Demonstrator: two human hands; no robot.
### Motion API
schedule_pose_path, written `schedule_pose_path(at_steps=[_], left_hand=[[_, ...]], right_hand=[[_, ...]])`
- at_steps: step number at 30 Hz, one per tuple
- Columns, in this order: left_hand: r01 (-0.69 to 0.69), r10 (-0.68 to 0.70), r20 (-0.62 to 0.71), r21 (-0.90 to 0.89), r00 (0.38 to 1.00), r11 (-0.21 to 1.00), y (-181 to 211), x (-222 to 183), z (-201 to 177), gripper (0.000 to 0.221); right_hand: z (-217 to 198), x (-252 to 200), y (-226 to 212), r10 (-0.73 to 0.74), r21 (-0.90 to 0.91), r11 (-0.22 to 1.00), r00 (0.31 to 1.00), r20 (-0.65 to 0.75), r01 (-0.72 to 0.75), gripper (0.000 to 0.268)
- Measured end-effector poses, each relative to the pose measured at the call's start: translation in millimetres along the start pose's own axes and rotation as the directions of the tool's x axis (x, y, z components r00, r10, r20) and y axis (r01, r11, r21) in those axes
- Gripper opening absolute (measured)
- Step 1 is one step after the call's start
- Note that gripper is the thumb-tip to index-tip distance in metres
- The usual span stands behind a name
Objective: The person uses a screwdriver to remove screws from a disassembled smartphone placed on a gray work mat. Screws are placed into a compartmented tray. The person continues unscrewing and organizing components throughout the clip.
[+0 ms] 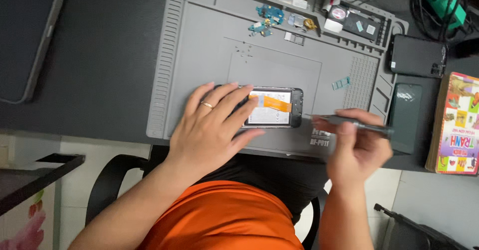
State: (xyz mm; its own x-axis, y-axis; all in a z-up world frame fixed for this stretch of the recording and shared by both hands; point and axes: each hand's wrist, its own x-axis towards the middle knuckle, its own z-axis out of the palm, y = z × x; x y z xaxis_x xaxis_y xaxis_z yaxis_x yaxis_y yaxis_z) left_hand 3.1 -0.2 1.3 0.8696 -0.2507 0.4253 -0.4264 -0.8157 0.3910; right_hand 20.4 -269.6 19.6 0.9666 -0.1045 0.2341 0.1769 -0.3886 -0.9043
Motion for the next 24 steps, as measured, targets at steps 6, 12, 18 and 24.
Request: schedule_pose_path(at_steps=[6,12,18,24], left_hand=[[0.005,-0.005,0.032,0.016,0.999,1.000,0.8,0.9,0.1,0.039],[0.010,-0.010,0.021,0.034,1.000,0.999,3.3,2.9,-1.9,0.037],[0.010,-0.011,0.009,0.035,1.000,0.999,2.7,2.1,1.0,0.037],[-0.007,0.024,0.084,-0.191,0.996,0.982,4.7,21.0,-12.5,0.028]], right_hand=[[4.5,-9.5,6.3,-0.020,-0.118,0.993,0.997,0.069,0.028,0.038],[4.5,-5.4,5.6,0.064,-0.164,0.985,0.997,0.049,-0.055,0.029],[-0.1,-9.7,13.5,-0.084,-0.203,0.974,0.992,0.096,0.102,0.033],[1.1,-8.9,23.6,0.001,-0.010,1.000,1.000,0.001,-0.001,0.043]])
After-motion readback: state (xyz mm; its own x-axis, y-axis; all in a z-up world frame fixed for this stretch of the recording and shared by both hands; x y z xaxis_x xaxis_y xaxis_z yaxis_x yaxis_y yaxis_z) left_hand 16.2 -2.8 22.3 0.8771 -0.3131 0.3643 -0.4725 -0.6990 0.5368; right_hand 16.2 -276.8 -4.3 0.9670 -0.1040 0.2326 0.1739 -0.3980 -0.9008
